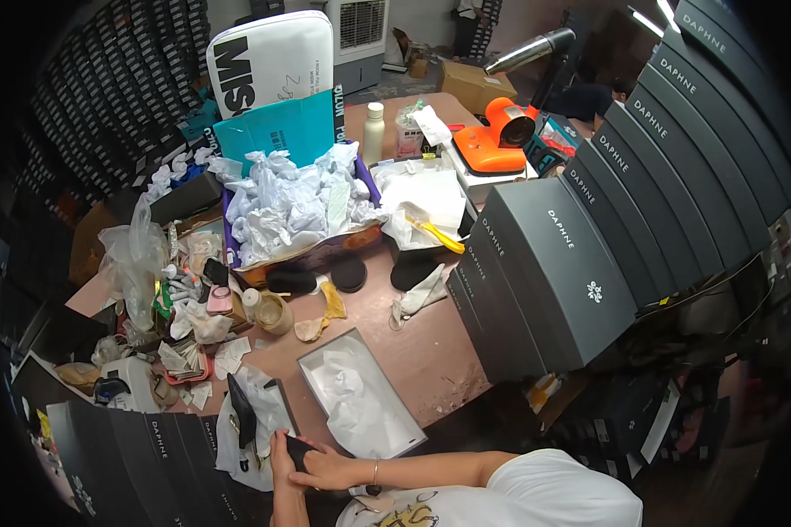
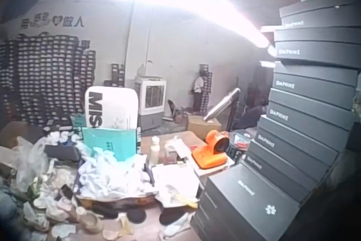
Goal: Packing a pair of black high-heeled shoes into a shoe box.
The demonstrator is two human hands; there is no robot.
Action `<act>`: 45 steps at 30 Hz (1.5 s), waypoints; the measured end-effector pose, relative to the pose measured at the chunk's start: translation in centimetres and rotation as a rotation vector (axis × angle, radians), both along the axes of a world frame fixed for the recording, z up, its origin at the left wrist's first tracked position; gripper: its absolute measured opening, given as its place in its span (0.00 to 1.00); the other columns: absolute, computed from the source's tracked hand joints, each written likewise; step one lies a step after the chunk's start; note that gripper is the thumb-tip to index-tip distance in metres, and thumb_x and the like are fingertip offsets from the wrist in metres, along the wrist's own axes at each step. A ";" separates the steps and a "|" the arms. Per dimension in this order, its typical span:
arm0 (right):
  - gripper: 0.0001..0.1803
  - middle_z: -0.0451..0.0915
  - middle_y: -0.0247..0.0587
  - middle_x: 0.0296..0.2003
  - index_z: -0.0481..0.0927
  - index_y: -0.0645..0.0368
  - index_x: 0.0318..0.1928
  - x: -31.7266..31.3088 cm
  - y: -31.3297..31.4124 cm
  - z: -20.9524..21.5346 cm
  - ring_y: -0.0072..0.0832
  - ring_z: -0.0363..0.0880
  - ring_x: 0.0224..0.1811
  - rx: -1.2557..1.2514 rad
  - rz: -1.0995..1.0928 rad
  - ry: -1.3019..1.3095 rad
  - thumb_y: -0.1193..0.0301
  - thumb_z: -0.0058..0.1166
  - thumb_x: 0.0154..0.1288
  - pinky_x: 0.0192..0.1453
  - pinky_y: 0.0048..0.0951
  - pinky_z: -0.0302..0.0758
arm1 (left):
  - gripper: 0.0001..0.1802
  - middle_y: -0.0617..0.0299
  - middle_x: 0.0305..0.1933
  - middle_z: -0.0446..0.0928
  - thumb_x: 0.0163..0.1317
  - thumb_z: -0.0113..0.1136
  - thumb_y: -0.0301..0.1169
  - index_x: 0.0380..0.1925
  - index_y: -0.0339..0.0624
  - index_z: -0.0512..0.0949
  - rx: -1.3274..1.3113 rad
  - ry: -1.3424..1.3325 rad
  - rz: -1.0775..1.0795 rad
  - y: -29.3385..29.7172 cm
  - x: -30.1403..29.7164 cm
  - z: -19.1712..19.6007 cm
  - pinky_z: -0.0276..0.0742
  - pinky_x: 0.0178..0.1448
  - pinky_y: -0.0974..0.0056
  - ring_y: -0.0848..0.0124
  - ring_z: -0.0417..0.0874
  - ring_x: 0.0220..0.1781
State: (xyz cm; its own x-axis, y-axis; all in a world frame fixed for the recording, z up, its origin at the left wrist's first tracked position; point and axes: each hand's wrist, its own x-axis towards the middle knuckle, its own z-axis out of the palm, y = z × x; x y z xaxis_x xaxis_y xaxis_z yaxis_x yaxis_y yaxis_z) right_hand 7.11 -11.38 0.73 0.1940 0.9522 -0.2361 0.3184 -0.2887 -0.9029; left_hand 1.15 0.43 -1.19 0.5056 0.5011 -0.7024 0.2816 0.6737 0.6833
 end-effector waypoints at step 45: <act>0.28 0.60 0.53 0.62 0.75 0.64 0.51 12.8 -5.4 -0.4 0.45 0.56 0.68 0.238 -0.113 0.209 0.50 0.42 0.70 0.71 0.55 0.45 | 0.19 0.58 0.36 0.76 0.71 0.46 0.47 0.50 0.46 0.69 0.018 0.074 -0.035 -0.5 10.7 1.5 0.79 0.42 0.63 0.66 0.80 0.37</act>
